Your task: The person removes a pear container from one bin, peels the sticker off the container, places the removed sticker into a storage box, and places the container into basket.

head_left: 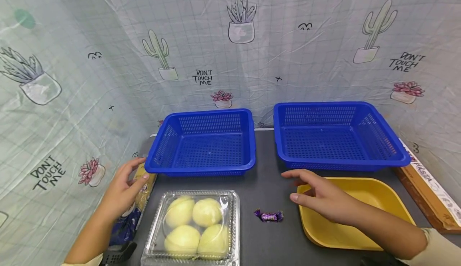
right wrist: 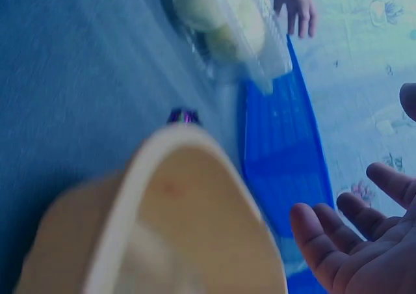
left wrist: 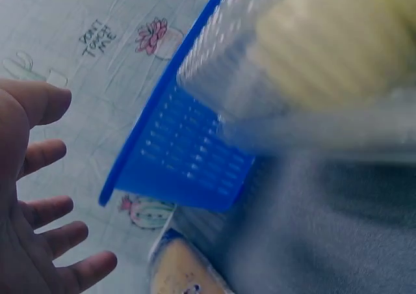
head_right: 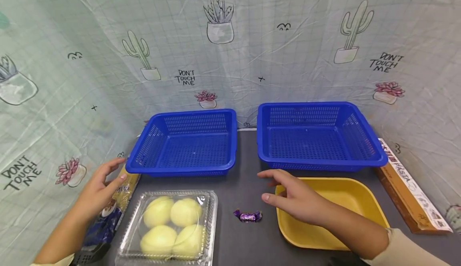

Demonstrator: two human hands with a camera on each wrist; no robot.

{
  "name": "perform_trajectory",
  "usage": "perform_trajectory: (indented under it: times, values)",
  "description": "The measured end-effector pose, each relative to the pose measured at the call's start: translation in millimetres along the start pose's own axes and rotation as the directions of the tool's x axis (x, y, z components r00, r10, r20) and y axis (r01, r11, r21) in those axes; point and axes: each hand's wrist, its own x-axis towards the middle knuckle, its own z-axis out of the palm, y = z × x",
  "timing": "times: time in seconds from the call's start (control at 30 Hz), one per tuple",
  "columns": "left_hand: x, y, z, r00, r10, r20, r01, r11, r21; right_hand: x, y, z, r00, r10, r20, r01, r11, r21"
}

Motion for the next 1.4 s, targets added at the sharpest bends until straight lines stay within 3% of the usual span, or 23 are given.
perform_trajectory:
  times: [0.2,0.5,0.67,0.8,1.0,1.4]
  values:
    - [5.8,-17.4,-0.6,0.998,-0.045,0.035,0.046,0.999,-0.028,9.8,-3,19,0.998,-0.042,0.054,0.039,0.997,0.062]
    - [16.3,-35.4,3.1,0.997,-0.048,0.060,0.052,0.996,-0.070,29.3,-4,38,0.987,-0.142,0.082,0.145,0.989,-0.031]
    - [21.5,-43.5,1.7,0.996,-0.007,0.089,0.013,0.997,-0.071,35.0,-2,53,0.988,-0.104,0.114,0.104,0.995,0.006]
    - [25.8,-49.3,-0.3,0.992,-0.009,0.127,0.019,0.997,-0.078,34.7,-2,67,0.990,-0.061,0.130,0.052,0.996,0.072]
    - [33.6,-55.7,-0.2,0.989,-0.015,0.145,0.022,0.999,-0.043,34.7,-3,92,0.994,-0.072,0.083,0.063,0.992,0.108]
    - [44.3,-61.2,14.2,0.995,0.023,0.101,-0.026,0.999,0.032,41.0,-9,138,0.998,-0.049,-0.027,0.053,0.982,0.179]
